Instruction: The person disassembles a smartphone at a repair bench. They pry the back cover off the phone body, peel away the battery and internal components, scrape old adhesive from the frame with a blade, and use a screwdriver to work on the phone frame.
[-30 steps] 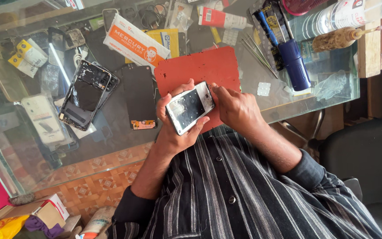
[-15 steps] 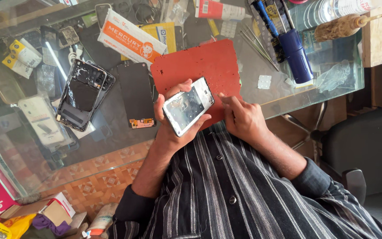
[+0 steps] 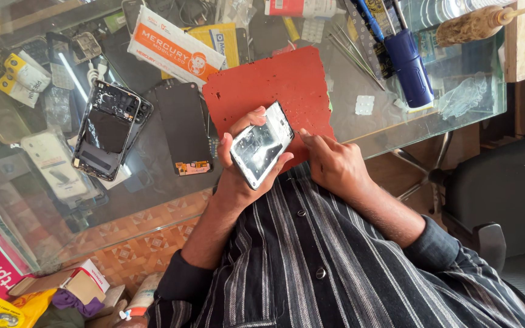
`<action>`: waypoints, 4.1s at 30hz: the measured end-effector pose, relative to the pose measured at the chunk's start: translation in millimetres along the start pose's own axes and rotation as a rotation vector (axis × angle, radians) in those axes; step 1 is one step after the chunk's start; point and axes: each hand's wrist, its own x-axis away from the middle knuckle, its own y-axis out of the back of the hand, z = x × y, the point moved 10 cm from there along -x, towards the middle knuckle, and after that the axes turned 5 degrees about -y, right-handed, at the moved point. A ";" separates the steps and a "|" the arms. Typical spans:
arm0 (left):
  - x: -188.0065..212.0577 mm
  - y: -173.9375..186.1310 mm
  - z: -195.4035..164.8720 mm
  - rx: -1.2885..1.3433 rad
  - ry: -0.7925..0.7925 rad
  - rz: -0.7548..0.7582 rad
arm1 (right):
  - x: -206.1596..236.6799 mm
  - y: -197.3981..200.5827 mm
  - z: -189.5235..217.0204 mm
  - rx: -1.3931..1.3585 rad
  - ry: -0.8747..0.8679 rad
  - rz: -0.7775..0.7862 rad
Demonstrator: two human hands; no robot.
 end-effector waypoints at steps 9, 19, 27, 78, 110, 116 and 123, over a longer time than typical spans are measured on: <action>0.5 -2.6 1.5 -0.009 0.012 -0.001 | -3.0 -4.9 1.9 0.009 -0.046 0.045; 7.8 -3.7 10.0 0.060 0.034 -0.037 | -11.5 -12.1 -0.1 0.017 -0.065 0.060; 11.2 -2.5 14.4 0.100 0.042 -0.072 | -22.5 -9.6 4.2 0.029 -0.018 0.039; 10.8 29.1 97.5 0.755 0.490 -0.104 | -72.7 -9.6 0.4 0.130 0.229 0.142; 23.3 6.2 44.2 0.251 0.221 -0.024 | -54.3 -8.8 -5.6 0.100 0.141 0.029; 22.3 2.5 41.2 0.209 0.206 0.006 | -53.2 -11.8 -1.3 0.162 0.122 0.052; 16.7 2.8 36.1 0.101 0.161 0.044 | -45.3 -18.3 -3.5 0.101 0.040 0.041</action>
